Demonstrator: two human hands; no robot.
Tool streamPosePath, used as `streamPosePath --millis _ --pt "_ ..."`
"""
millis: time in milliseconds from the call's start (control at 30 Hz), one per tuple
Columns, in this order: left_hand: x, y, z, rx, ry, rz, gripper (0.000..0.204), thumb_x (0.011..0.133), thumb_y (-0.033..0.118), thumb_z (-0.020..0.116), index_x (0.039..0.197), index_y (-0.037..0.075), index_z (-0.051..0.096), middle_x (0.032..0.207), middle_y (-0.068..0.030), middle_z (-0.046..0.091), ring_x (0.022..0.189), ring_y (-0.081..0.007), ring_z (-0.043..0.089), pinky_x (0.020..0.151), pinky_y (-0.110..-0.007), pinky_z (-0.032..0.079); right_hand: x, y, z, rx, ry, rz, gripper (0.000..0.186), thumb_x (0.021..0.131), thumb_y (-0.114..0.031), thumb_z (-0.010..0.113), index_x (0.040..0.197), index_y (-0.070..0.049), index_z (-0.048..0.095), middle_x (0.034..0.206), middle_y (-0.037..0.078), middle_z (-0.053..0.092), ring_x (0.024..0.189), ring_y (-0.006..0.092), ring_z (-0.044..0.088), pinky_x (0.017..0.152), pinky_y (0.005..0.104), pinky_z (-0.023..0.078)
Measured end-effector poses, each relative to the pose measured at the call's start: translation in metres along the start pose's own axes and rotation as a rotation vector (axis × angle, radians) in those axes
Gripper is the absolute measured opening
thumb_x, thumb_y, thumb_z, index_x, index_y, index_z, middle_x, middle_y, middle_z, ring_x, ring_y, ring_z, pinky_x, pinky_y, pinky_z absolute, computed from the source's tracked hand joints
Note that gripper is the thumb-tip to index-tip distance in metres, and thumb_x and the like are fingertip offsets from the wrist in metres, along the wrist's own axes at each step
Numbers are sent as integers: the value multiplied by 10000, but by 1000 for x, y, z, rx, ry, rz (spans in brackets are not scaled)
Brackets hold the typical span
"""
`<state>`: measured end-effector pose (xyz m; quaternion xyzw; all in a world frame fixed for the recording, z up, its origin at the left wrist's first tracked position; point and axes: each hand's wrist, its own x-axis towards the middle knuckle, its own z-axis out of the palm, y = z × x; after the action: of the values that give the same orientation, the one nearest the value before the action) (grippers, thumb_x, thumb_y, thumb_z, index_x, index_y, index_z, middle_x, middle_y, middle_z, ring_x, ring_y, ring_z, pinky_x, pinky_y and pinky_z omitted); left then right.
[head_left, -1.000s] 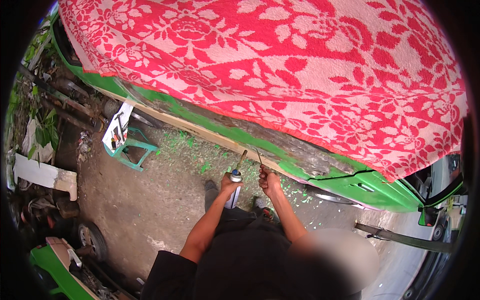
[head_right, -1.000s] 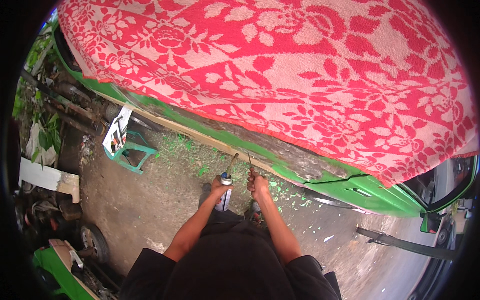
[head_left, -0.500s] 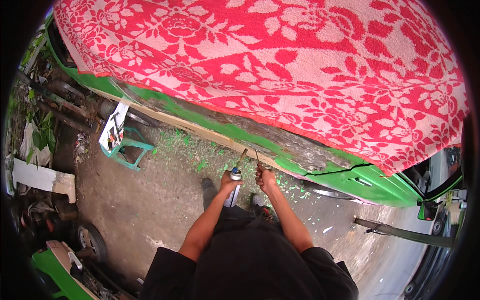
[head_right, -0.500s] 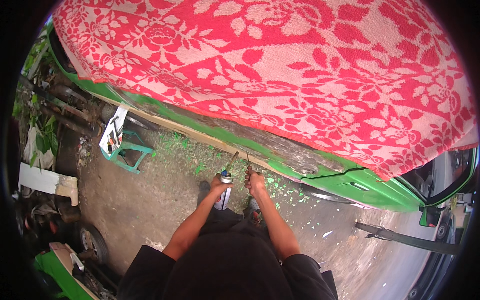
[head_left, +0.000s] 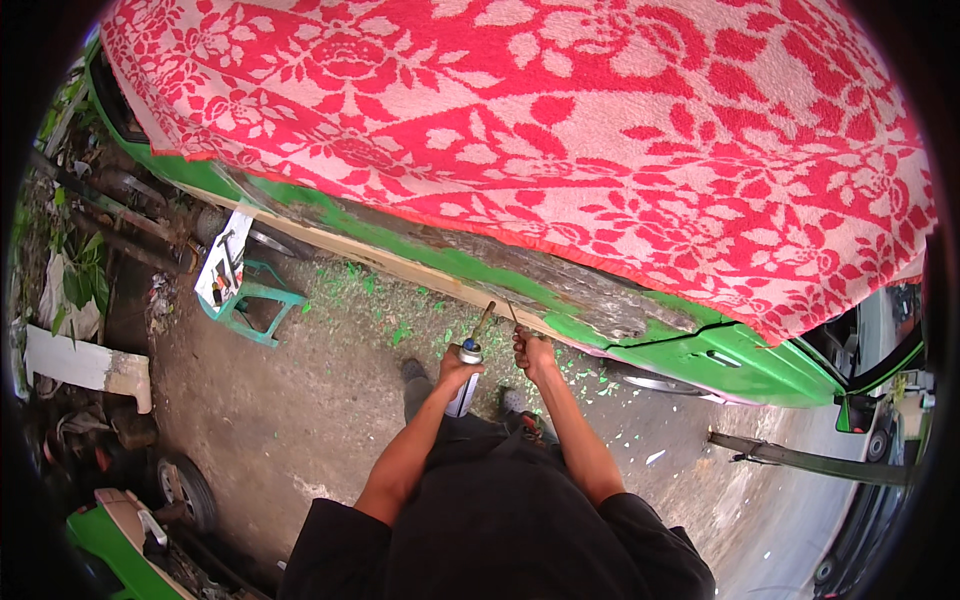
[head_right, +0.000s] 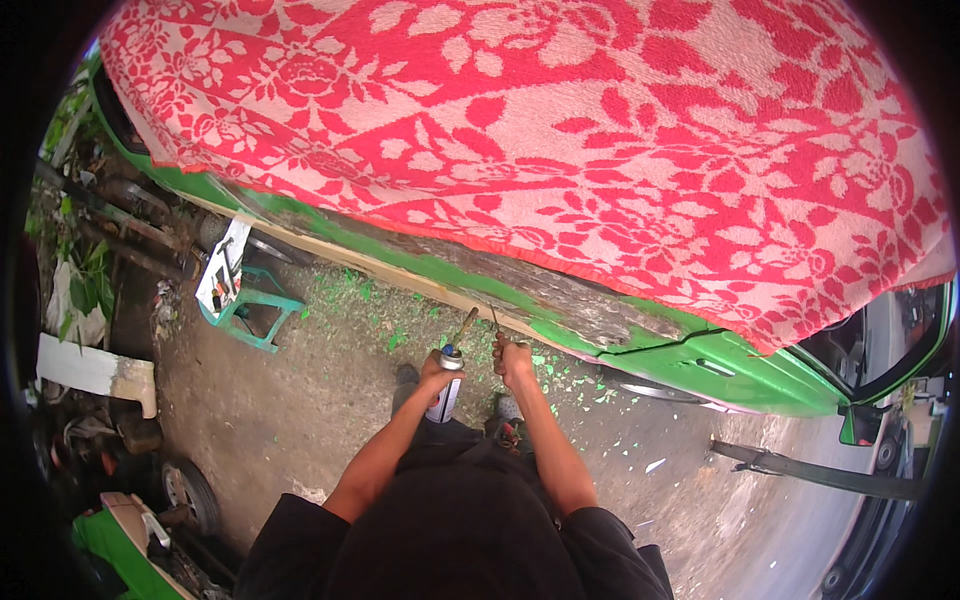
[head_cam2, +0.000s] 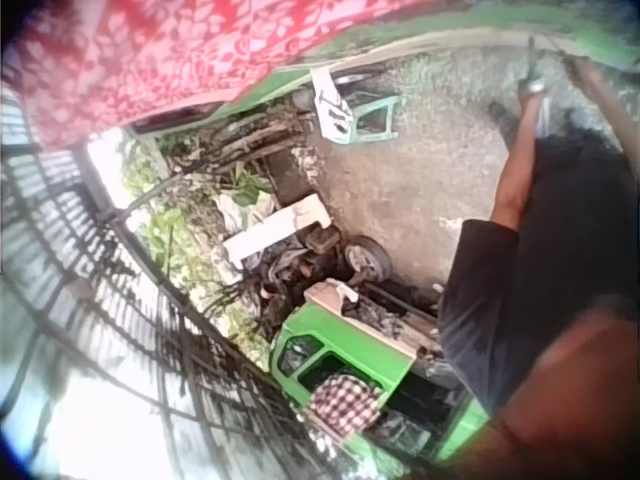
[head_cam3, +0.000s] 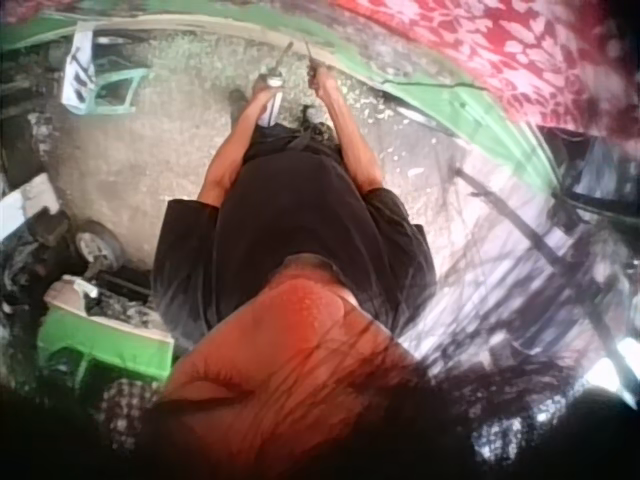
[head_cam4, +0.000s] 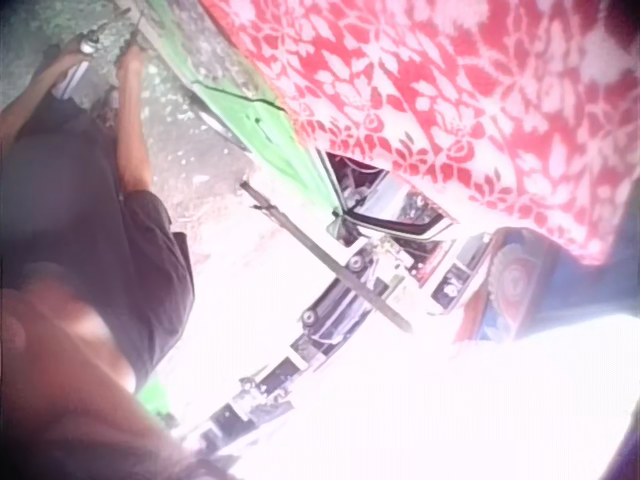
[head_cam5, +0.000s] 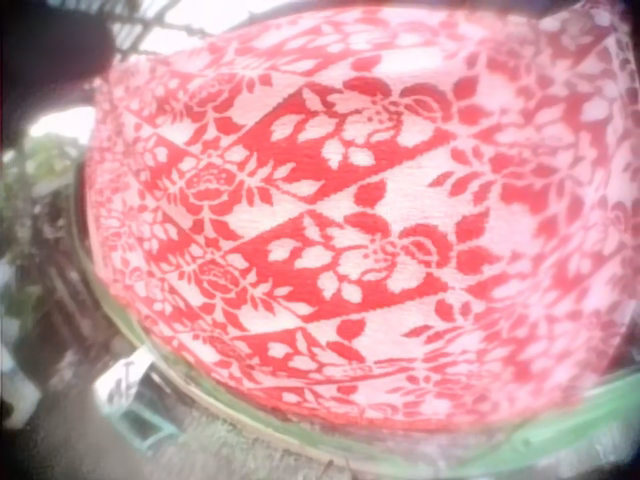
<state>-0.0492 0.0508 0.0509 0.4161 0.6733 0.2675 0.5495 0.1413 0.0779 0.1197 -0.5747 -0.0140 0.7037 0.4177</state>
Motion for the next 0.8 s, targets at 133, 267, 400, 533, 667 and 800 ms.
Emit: streamPosePath --millis 133,267,400,533,667,800 --pt "-6 8 1 -24 -32 -15 491 572 104 836 972 39 558 875 -75 646 807 -185 625 699 -339 494 1 1 -9 -11 21 7 118 932 -128 480 994 -79 568 674 12 470 406 71 314 327 231 217" --pt "9 -12 -7 -33 -16 20 455 581 100 821 954 46 566 849 -58 643 771 -174 620 678 -330 491 -1 3 4 -35 -21 9 83 956 -156 469 969 -115 540 684 3 462 418 62 308 327 220 200" --pt "18 -15 0 14 -52 19 398 591 90 805 918 46 583 828 -51 640 755 -171 617 667 -331 487 5 4 -1 -124 2 20 96 963 -160 465 961 -138 558 681 -10 453 415 61 299 324 224 197" --pt "16 -17 2 -32 -31 49 381 589 85 806 902 47 592 816 -55 640 758 -170 617 670 -335 485 -2 6 1 -135 -8 -1 104 960 -159 469 952 -134 570 681 -17 454 415 55 294 326 223 196" --pt "14 -11 7 14 -51 36 517 560 131 845 960 10 539 908 -99 646 845 -197 628 735 -341 507 3 4 -6 -115 -22 16 103 960 -161 471 960 -141 572 667 -18 453 410 56 290 325 220 200" --pt "13 -17 -1 21 -59 21 502 562 121 840 947 14 538 904 -95 644 837 -188 627 721 -340 509 -3 6 -2 1 -57 24 126 958 -177 487 1004 -79 551 643 -2 441 395 70 298 327 235 215"
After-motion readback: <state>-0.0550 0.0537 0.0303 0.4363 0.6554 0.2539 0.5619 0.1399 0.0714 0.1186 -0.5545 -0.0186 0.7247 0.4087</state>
